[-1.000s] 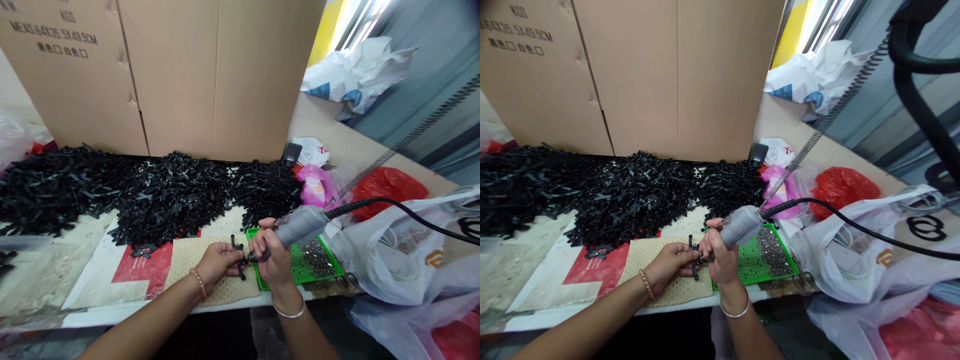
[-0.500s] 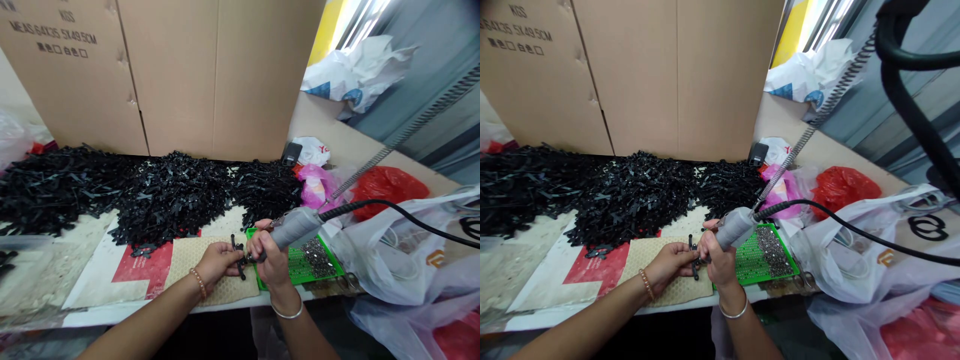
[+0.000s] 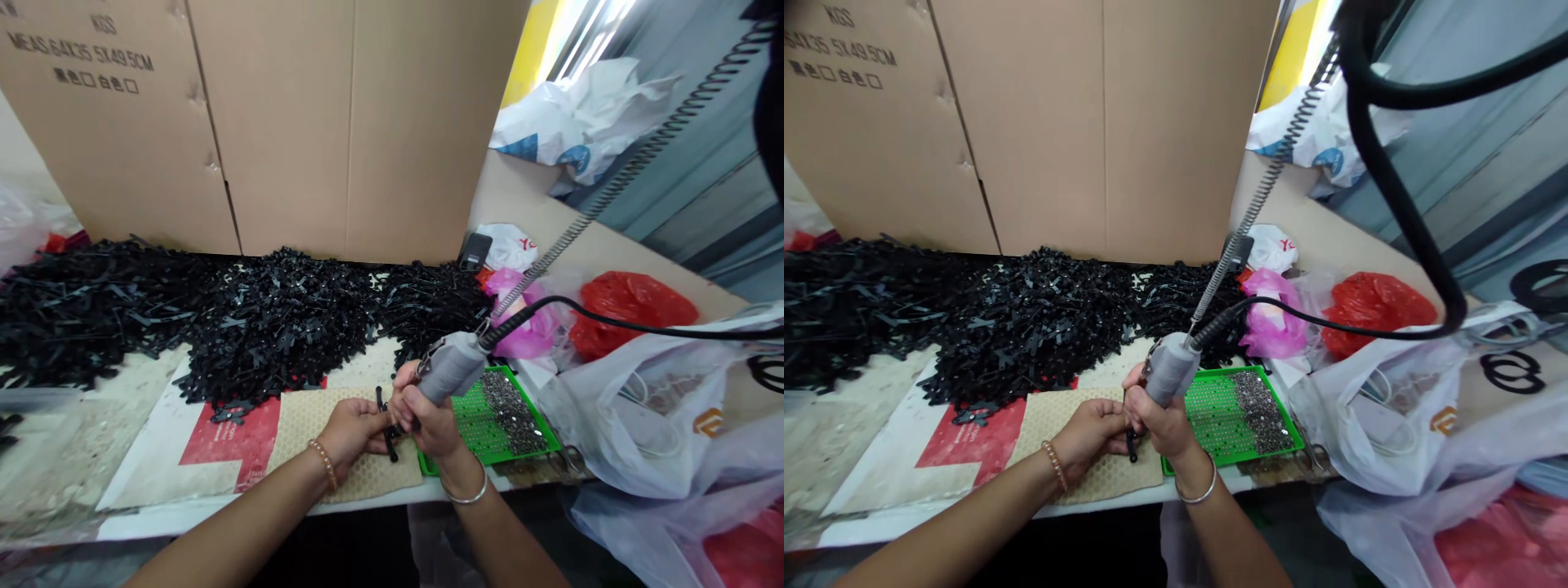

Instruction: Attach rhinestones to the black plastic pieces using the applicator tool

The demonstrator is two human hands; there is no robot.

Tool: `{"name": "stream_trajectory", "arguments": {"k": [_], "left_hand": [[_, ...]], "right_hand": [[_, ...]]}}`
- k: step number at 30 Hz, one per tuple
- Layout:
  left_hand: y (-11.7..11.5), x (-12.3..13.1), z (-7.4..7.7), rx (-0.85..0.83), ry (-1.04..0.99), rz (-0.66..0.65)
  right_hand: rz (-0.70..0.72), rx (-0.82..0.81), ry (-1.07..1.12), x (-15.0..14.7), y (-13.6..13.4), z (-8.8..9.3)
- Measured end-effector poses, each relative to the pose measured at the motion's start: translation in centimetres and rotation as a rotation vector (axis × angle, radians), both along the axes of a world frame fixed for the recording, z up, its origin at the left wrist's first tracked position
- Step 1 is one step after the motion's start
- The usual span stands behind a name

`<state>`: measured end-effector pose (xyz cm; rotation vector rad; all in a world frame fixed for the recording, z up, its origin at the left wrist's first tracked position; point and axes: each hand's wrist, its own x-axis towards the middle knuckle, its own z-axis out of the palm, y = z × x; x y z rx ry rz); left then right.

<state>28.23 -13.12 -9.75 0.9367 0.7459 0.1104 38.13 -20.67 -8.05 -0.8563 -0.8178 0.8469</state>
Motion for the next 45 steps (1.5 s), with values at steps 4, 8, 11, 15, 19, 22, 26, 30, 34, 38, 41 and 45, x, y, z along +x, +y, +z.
{"name": "stream_trajectory", "arguments": {"k": [4, 8, 11, 15, 19, 22, 26, 30, 34, 38, 41, 45], "left_hand": [[0.0, 0.1, 0.0, -0.018, -0.015, -0.006], [-0.1, 0.1, 0.0, -0.005, 0.010, 0.018], [-0.1, 0.1, 0.2, 0.002, 0.045, 0.015], [0.1, -0.1, 0.5, 0.004, 0.039, -0.016], [0.1, -0.3, 0.6, 0.013, 0.037, -0.032], [0.1, -0.4, 0.8, -0.005, 0.021, -0.046], [0.0, -0.4, 0.9, -0.019, 0.012, -0.023], [-0.1, -0.3, 0.9, -0.021, 0.025, -0.005], [0.0, -0.2, 1.0, -0.013, 0.043, 0.000], [0.0, -0.3, 0.9, -0.015, 0.039, -0.009], [0.0, -0.3, 0.6, -0.013, 0.026, -0.015], [0.0, -0.4, 0.5, -0.009, 0.014, -0.017]], "right_hand": [[0.021, -0.033, -0.024, -0.1, 0.0, 0.0], [-0.162, 0.010, 0.004, 0.2, -0.6, 1.8], [-0.392, 0.063, 0.017, 1.1, -1.4, 2.7], [-0.530, -0.047, 0.005, 2.2, -1.8, 1.4], [-0.524, -0.123, -0.013, 2.4, -1.8, -0.7], [-0.508, -0.135, -0.036, 2.3, -1.7, -1.3], [-0.479, -0.140, -0.072, 2.3, -1.7, -1.5], [-0.482, -0.140, -0.087, 2.4, -1.8, -1.7], [-0.469, -0.143, -0.084, 2.6, -1.8, -1.9], [-0.459, -0.153, -0.079, 2.5, -1.8, -2.0], [-0.464, -0.161, -0.081, 2.4, -1.8, -2.0], [-0.450, -0.174, -0.093, 2.5, -1.9, -2.0]]}}
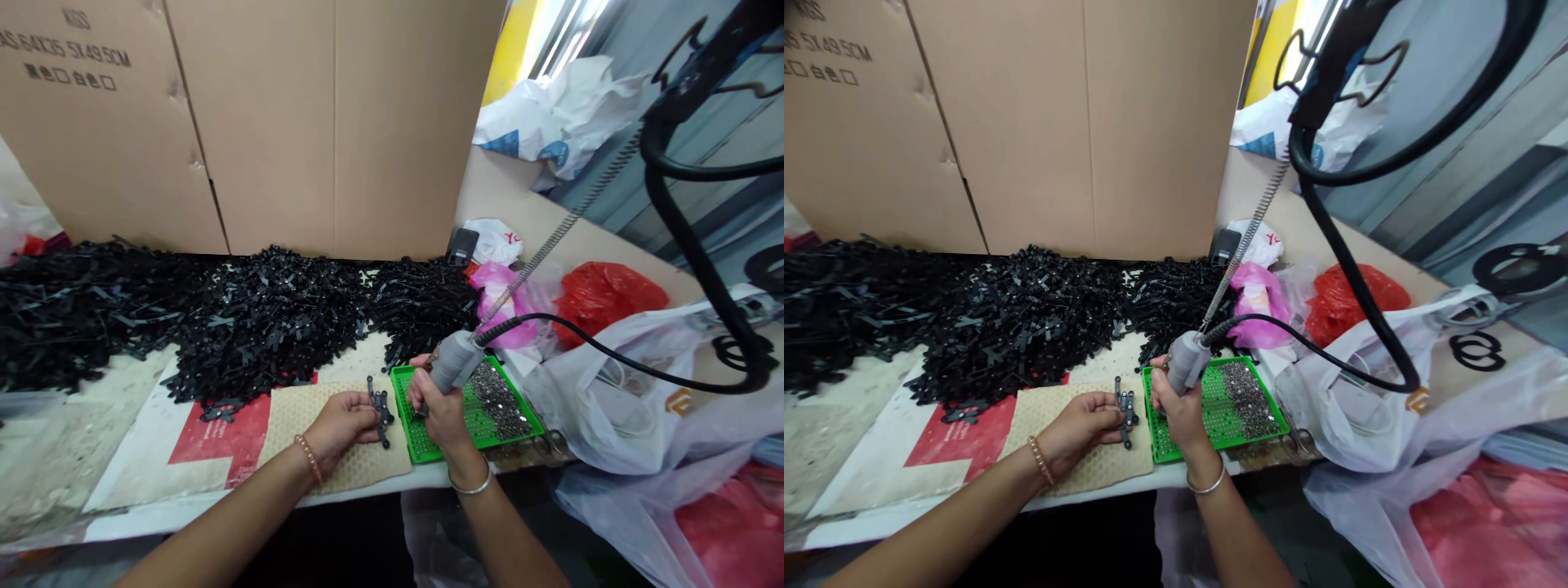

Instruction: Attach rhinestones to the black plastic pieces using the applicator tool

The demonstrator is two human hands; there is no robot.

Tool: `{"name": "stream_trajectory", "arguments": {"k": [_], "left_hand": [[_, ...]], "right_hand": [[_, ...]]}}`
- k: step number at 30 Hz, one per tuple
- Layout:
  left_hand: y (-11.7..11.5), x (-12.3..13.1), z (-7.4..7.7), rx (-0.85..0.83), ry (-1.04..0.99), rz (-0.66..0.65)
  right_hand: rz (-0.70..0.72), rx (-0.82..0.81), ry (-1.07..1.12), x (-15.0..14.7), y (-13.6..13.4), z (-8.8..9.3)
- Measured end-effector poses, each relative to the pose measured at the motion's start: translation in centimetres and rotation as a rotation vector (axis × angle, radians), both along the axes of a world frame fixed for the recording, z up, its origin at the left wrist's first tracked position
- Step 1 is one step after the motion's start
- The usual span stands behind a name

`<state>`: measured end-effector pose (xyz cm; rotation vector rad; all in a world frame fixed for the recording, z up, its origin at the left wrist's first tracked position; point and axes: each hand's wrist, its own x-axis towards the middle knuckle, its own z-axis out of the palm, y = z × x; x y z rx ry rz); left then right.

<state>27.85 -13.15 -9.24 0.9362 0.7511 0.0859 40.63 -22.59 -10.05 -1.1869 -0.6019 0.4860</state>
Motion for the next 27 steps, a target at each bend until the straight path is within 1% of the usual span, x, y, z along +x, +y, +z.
{"name": "stream_trajectory", "arguments": {"k": [8, 10, 12, 14, 18, 20, 21, 23, 27], "left_hand": [[0.1, 0.0, 0.0, -0.023, -0.013, 0.006], [0.1, 0.0, -0.1, -0.023, -0.011, 0.014], [0.1, 0.1, -0.1, -0.021, -0.006, 0.015], [0.1, 0.1, 0.0, -0.020, -0.005, 0.008], [0.0, 0.2, 0.0, -0.011, -0.007, 0.020], [-0.1, 0.2, 0.0, -0.011, -0.007, 0.031], [-0.1, 0.2, 0.0, -0.012, -0.009, 0.031], [-0.1, 0.2, 0.1, -0.019, -0.015, 0.029], [0.0, 0.1, 0.4, -0.030, -0.031, 0.023]], "right_hand": [[0.039, 0.011, -0.011, -0.2, -0.1, -0.1], [0.023, 0.008, -0.026, -0.2, -0.1, -0.1], [-0.014, 0.017, -0.023, -0.3, -0.1, 0.2], [-0.058, 0.062, 0.019, -0.3, -0.1, 1.1], [-0.130, 0.212, 0.124, -0.8, 0.3, 4.2], [-0.125, 0.256, 0.150, -1.3, 1.0, 5.3], [-0.109, 0.265, 0.162, -1.6, 1.4, 5.5], [-0.075, 0.258, 0.182, -2.1, 2.3, 5.4], [-0.044, 0.218, 0.187, -2.7, 3.6, 4.3]]}}
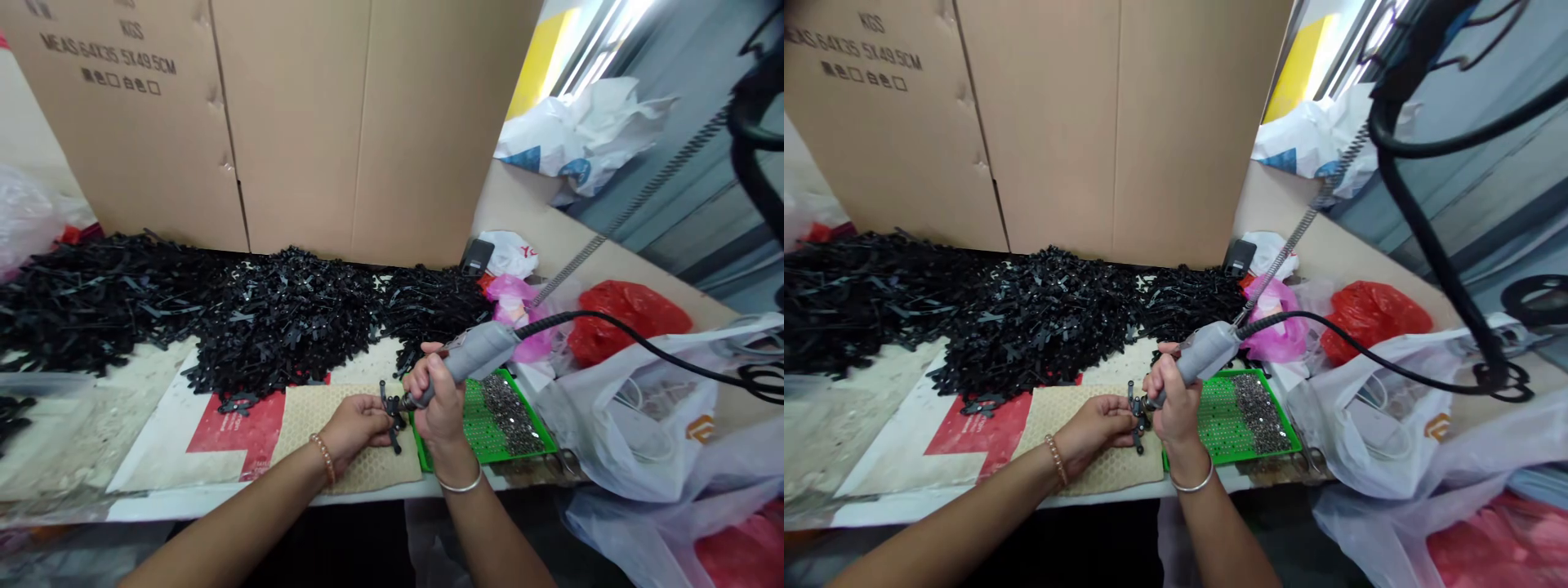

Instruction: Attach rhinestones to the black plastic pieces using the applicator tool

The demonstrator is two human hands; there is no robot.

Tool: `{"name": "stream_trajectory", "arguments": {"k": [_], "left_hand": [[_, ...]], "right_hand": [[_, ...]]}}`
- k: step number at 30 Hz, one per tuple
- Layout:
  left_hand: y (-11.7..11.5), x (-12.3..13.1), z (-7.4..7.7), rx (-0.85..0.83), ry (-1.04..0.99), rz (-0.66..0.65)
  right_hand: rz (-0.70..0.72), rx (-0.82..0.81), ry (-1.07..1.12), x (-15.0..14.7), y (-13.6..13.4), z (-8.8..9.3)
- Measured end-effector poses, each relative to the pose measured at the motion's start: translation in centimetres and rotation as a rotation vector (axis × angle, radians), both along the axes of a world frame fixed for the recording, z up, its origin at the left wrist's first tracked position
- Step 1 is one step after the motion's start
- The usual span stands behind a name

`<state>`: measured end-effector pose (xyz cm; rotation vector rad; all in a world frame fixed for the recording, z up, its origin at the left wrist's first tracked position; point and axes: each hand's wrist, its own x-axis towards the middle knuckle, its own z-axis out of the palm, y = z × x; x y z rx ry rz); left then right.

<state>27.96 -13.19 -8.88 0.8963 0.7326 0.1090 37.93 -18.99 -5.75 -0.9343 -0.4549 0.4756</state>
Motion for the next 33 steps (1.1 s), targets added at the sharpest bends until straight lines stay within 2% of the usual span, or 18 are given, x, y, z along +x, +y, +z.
{"name": "stream_trajectory", "arguments": {"k": [14, 33], "left_hand": [[0.07, -0.04, -0.36, -0.014, -0.035, -0.007], [-0.01, 0.04, 0.01, -0.006, 0.006, 0.008]], "right_hand": [[0.004, -0.008, -0.016, 0.09, 0.11, -0.48], [-0.010, -0.007, -0.054, -0.10, 0.05, -0.57]]}}
